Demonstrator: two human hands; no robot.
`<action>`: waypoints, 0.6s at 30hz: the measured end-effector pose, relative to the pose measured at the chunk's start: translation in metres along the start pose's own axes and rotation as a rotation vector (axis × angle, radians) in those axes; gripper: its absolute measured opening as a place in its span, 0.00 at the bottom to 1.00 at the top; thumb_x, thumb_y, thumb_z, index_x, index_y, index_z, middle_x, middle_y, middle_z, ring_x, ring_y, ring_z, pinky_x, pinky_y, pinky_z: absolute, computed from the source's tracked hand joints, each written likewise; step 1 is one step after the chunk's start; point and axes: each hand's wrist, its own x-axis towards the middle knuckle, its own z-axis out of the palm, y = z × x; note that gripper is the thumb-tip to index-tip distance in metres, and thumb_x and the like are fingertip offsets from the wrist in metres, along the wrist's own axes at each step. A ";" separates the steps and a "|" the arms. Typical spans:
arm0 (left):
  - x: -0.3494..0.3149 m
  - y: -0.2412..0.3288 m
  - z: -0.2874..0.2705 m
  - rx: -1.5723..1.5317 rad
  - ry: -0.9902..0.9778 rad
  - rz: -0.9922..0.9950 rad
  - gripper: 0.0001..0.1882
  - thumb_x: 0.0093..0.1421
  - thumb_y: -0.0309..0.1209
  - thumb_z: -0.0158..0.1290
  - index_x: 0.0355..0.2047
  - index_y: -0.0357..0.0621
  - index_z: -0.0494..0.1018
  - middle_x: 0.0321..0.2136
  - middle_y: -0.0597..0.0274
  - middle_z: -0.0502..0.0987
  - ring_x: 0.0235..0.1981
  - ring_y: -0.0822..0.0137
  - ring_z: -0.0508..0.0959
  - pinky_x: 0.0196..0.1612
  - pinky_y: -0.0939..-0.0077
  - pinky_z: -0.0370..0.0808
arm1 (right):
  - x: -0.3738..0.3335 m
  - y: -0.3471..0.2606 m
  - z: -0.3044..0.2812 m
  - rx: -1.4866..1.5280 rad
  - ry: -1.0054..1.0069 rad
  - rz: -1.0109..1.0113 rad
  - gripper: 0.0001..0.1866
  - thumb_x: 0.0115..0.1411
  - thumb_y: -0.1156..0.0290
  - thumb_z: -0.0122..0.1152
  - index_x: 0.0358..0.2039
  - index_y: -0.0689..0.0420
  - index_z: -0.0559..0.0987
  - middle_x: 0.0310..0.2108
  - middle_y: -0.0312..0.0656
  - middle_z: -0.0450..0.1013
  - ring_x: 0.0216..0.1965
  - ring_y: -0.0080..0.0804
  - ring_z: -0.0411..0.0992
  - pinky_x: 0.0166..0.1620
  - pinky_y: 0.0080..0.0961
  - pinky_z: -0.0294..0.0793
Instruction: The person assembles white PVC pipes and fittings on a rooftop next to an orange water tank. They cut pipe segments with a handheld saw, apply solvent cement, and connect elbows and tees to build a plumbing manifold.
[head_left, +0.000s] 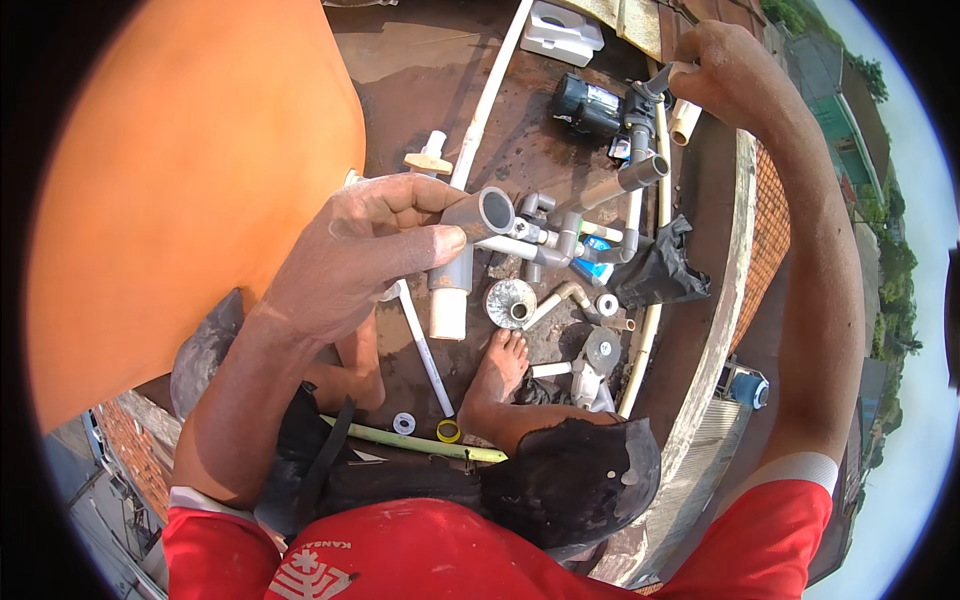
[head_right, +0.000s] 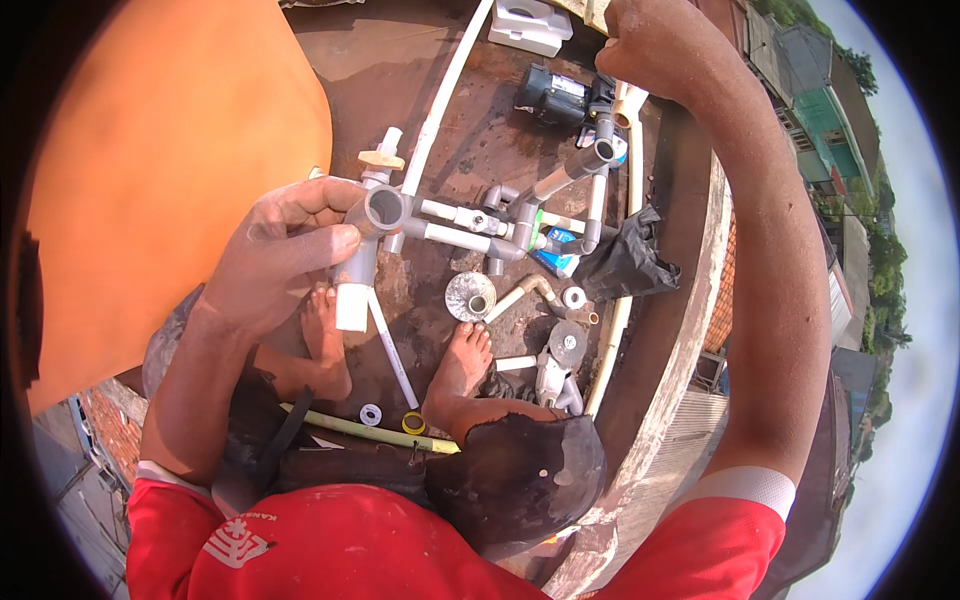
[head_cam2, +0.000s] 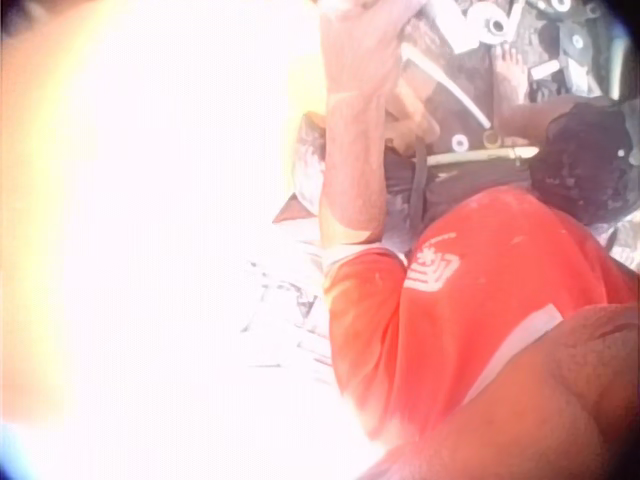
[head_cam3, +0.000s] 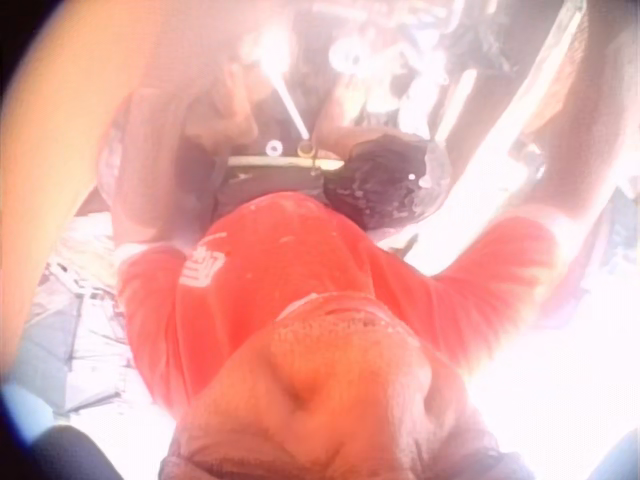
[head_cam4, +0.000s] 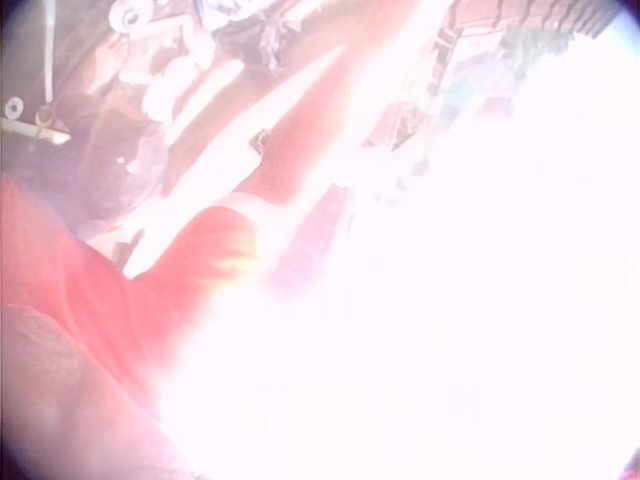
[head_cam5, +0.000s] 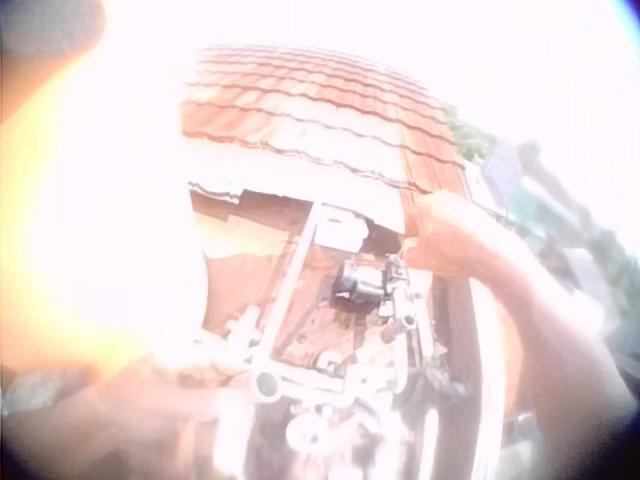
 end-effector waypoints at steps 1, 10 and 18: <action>-0.002 0.000 -0.001 -0.012 0.015 -0.003 0.20 0.68 0.32 0.63 0.55 0.31 0.80 0.42 0.65 0.84 0.41 0.77 0.79 0.46 0.78 0.77 | 0.014 -0.003 0.007 -0.040 -0.057 -0.026 0.16 0.59 0.66 0.70 0.43 0.61 0.91 0.36 0.51 0.87 0.30 0.38 0.84 0.37 0.38 0.83; -0.007 0.001 -0.012 -0.042 0.028 -0.020 0.21 0.66 0.32 0.64 0.56 0.31 0.80 0.43 0.61 0.84 0.42 0.74 0.79 0.48 0.76 0.77 | -0.005 0.018 -0.024 0.026 -0.003 0.044 0.17 0.59 0.63 0.72 0.43 0.61 0.90 0.36 0.46 0.85 0.28 0.32 0.80 0.35 0.31 0.82; -0.007 -0.018 -0.025 -0.094 0.044 0.010 0.24 0.67 0.32 0.64 0.59 0.32 0.77 0.49 0.57 0.83 0.44 0.70 0.83 0.48 0.71 0.85 | -0.134 0.035 0.053 0.996 0.349 0.661 0.20 0.64 0.62 0.72 0.49 0.65 0.88 0.36 0.43 0.84 0.34 0.26 0.80 0.38 0.25 0.83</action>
